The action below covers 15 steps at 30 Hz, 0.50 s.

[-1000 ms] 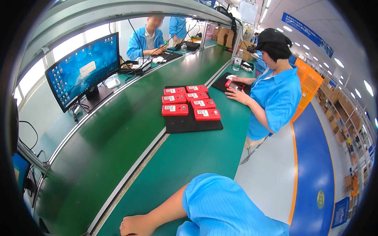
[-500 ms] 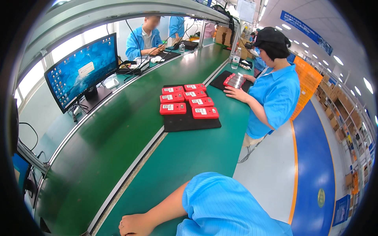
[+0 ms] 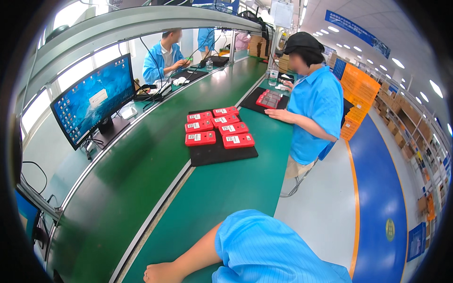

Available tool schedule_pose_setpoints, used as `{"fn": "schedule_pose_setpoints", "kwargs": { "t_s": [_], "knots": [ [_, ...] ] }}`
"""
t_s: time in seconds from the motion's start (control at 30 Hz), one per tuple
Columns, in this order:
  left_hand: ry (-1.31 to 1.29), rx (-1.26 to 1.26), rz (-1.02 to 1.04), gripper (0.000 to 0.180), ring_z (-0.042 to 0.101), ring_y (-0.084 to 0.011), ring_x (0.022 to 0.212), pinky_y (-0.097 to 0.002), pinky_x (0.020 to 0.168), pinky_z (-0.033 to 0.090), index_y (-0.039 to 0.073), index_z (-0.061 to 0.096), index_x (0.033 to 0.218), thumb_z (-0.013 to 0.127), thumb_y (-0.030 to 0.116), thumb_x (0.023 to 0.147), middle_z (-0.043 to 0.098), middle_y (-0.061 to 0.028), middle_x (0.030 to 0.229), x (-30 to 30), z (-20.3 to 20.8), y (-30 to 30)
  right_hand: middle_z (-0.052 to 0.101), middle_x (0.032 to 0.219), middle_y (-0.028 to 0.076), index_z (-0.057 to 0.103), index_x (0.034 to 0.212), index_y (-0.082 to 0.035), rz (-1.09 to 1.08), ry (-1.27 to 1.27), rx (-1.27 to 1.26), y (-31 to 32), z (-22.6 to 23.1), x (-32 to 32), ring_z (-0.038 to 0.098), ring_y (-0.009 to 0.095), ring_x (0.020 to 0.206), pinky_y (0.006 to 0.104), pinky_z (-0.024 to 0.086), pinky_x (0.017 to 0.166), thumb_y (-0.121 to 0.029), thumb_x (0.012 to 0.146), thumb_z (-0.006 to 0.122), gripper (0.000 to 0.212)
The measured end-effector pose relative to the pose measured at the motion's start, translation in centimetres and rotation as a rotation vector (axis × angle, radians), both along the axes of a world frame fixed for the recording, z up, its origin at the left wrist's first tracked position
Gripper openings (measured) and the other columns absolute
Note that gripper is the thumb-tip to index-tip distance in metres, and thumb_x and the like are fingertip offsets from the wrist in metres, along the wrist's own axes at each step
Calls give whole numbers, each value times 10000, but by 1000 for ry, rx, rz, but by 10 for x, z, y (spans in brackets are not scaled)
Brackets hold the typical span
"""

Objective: The person applies identification labels and warranty seals to the backs of red electronic devices by hand, peeling stickers from a label sheet and pressing them onto the devices.

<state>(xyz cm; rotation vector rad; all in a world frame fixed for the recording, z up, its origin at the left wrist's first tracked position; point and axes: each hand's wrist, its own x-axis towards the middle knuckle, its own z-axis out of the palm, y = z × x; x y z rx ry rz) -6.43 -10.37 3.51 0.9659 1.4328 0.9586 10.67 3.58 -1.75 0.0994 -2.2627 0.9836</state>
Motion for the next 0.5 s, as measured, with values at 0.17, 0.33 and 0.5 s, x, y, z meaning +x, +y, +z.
{"fn": "schedule_pose_setpoints", "kwargs": {
  "t_s": [0.17, 0.33, 0.5],
  "knots": [
    [-20, -5, 17, 200, 563, -137, 738, -242, 689, 462, -60, 598, 1044, 469, 44, 932, 606, -79, 850, -3, -3, 0, 616, 715, 108, 662, 804, -53, 15, 17, 8, 1, 1, 0, 593, 281, 694, 386, 465, 609, -88, 778, 573, 100],
    [-22, -12, 18, 199, 565, -133, 740, -241, 684, 465, -55, 599, 1045, 474, 52, 934, 610, -78, 851, -2, -2, 0, 608, 729, 118, 664, 868, -58, 9, 16, 0, 1, 0, 0, 581, 289, 705, 386, 461, 625, -87, 789, 561, 133],
    [-19, -10, 16, 199, 565, -130, 734, -241, 682, 467, -52, 598, 1049, 479, 59, 934, 609, -75, 848, -2, -2, 0, 606, 733, 124, 665, 896, -57, 27, -15, -11, 2, 5, 3, 577, 294, 708, 388, 457, 627, -78, 792, 554, 154]
  ]
}}
